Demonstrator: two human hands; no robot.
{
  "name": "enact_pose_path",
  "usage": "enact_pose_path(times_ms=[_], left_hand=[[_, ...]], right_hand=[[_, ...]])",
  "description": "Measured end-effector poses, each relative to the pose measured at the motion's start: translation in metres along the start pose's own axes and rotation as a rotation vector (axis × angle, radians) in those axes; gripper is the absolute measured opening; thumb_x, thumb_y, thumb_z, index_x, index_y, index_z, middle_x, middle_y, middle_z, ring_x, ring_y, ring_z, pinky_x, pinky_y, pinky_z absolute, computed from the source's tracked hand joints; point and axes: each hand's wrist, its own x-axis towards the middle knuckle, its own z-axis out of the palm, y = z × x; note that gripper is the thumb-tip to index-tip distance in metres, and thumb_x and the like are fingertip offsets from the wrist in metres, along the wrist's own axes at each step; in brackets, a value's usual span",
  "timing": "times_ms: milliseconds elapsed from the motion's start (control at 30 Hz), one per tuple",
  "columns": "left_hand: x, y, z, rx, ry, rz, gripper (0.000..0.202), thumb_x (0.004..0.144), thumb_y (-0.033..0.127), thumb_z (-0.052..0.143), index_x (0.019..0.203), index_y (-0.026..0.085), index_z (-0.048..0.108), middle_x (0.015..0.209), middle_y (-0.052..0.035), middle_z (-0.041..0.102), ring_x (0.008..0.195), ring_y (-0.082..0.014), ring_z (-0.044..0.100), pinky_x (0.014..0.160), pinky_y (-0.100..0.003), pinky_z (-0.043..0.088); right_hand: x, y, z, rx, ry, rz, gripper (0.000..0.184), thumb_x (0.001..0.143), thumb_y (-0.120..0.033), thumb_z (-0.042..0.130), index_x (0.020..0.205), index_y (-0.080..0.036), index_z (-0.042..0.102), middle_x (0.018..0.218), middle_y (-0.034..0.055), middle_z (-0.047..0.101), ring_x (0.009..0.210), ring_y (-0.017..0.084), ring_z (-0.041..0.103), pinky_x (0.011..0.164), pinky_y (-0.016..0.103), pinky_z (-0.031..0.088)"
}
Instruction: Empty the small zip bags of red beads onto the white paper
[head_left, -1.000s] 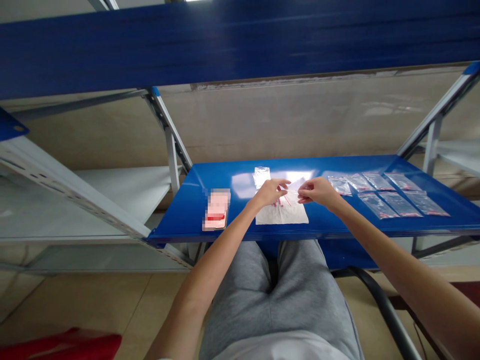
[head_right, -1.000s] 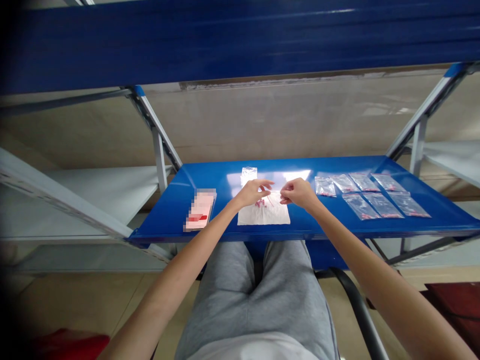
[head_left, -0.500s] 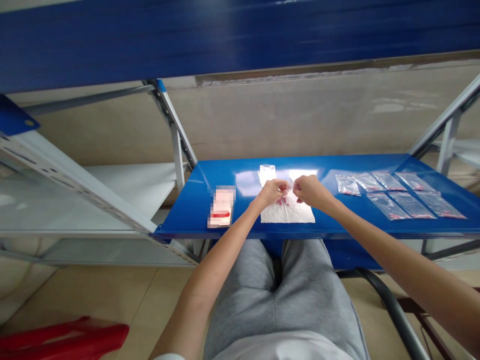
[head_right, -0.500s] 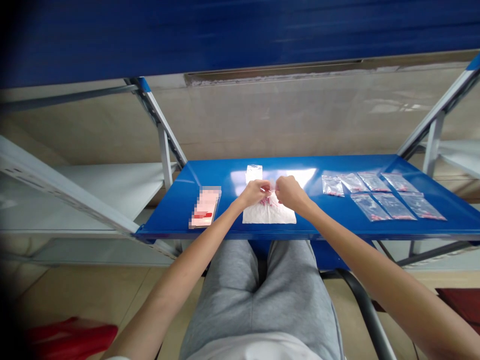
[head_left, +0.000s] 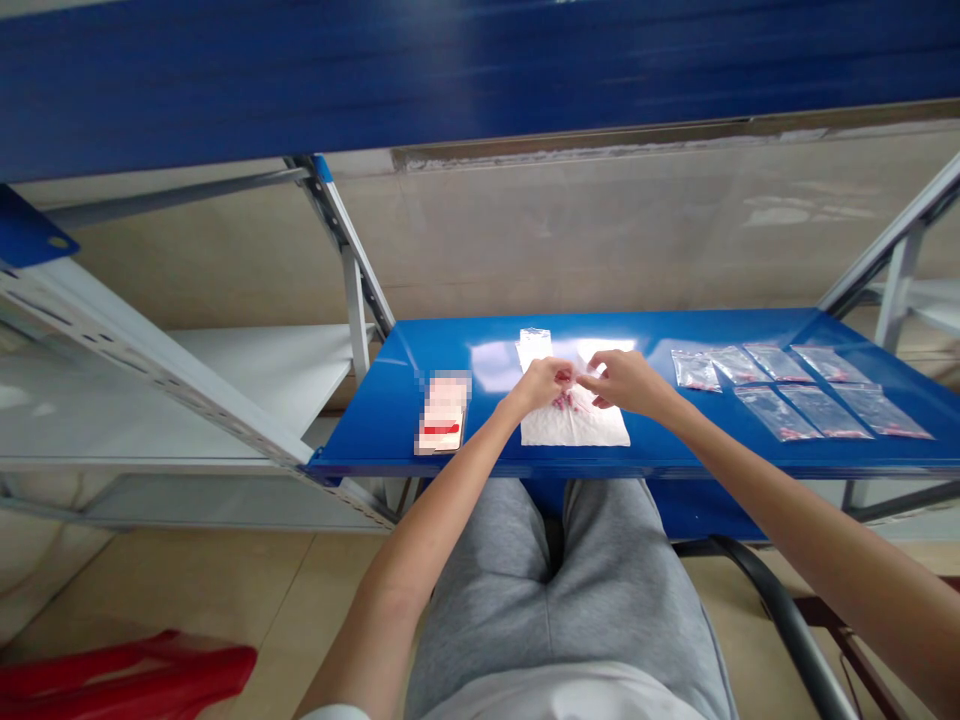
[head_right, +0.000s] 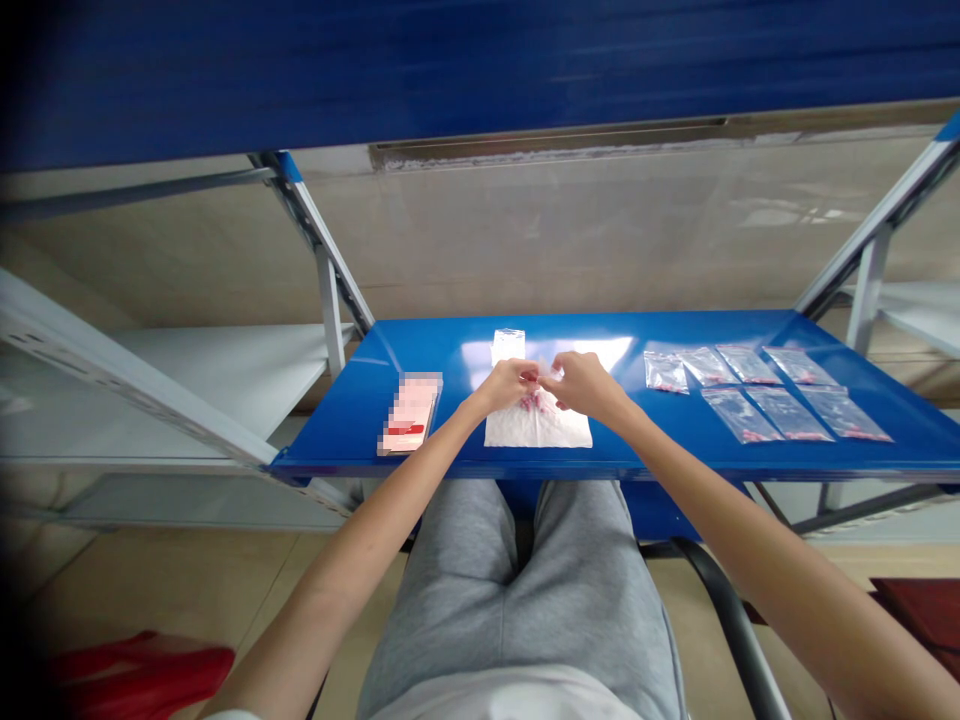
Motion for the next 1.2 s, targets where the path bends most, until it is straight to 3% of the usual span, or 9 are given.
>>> enact_pose_path(times_ms=[233,367,500,667,800,933,1000,1100,1200], left_hand=[[0.002,0.000,-0.001,0.002,-0.024,0.024,0.014,0.072,0.007,0.048,0.061,0.016,0.051,0.060,0.0041,0.047,0.061,-0.0106,0.040,0.059,-0.026,0.029],[0.003,0.000,-0.002,0.010,-0.031,0.030,0.014,0.072,0.008,0.048,0.062,0.016,0.052,0.061,0.0035,0.049,0.062,-0.0109,0.042,0.060,-0.026,0.029],[0.003,-0.001,-0.004,0.015,-0.031,0.030,0.012,0.074,0.011,0.050,0.064,0.015,0.056,0.063,0.0029,0.052,0.063,-0.0114,0.043,0.060,-0.026,0.030],[0.001,0.002,-0.005,0.016,-0.031,0.020,0.013,0.072,0.010,0.050,0.066,0.015,0.061,0.063,0.0021,0.054,0.064,-0.0122,0.047,0.062,-0.026,0.033],[0.002,0.006,-0.006,0.042,-0.054,0.019,0.016,0.072,0.009,0.051,0.069,0.014,0.065,0.066,0.0009,0.059,0.066,-0.0133,0.051,0.063,-0.026,0.037],[0.004,0.013,-0.009,0.083,-0.063,-0.005,0.016,0.076,0.009,0.054,0.075,0.015,0.068,0.071,-0.0005,0.064,0.068,-0.0140,0.055,0.068,-0.027,0.043],[-0.001,0.022,-0.009,0.099,-0.018,-0.032,0.014,0.080,0.009,0.059,0.086,0.015,0.070,0.082,-0.0021,0.068,0.074,-0.0147,0.060,0.074,-0.027,0.047],[-0.023,0.040,-0.003,0.173,0.153,-0.131,0.013,0.085,0.017,0.070,0.098,0.016,0.068,0.095,-0.0057,0.070,0.083,-0.0171,0.065,0.080,-0.030,0.051],[-0.052,0.056,0.012,0.247,0.130,-0.166,0.012,0.087,0.024,0.075,0.093,0.017,0.067,0.092,-0.0061,0.068,0.086,-0.0196,0.066,0.083,-0.032,0.052]], right_hand=[[-0.007,0.002,0.001,0.181,0.029,0.114,0.009,0.092,-0.023,0.061,0.086,-0.017,0.057,0.072,0.0105,0.075,0.059,0.023,0.076,0.044,0.022,0.050],[-0.006,0.002,0.001,0.095,0.030,0.071,0.011,0.092,-0.021,0.058,0.082,-0.018,0.057,0.069,0.0081,0.074,0.057,0.021,0.074,0.043,0.021,0.046],[-0.009,0.003,-0.001,0.018,0.052,0.008,0.017,0.096,-0.031,0.058,0.089,-0.017,0.062,0.062,0.0064,0.072,0.060,0.022,0.074,0.048,0.022,0.047],[-0.017,0.026,0.008,0.176,0.045,0.016,0.036,0.087,-0.045,0.074,0.106,-0.017,0.063,0.079,0.0088,0.078,0.057,0.021,0.072,0.043,0.024,0.045],[-0.020,0.050,0.028,0.132,0.072,0.019,0.023,0.083,-0.032,0.076,0.098,-0.017,0.067,0.080,0.0071,0.079,0.062,0.020,0.073,0.053,0.026,0.049],[-0.019,0.057,0.046,0.003,0.147,-0.034,0.011,0.086,-0.028,0.070,0.083,-0.018,0.070,0.076,0.0063,0.078,0.073,0.022,0.074,0.066,0.028,0.048],[-0.020,0.056,0.053,-0.031,0.197,-0.034,0.015,0.088,-0.031,0.068,0.080,-0.019,0.070,0.079,0.0071,0.078,0.075,0.023,0.074,0.068,0.029,0.047],[-0.022,0.054,0.059,-0.040,0.234,-0.018,0.016,0.090,-0.033,0.067,0.083,-0.018,0.071,0.083,0.0077,0.078,0.077,0.023,0.073,0.068,0.029,0.046],[-0.024,0.053,0.062,-0.020,0.220,-0.005,0.017,0.092,-0.034,0.066,0.092,-0.018,0.071,0.082,0.0070,0.078,0.077,0.022,0.073,0.067,0.028,0.046]])
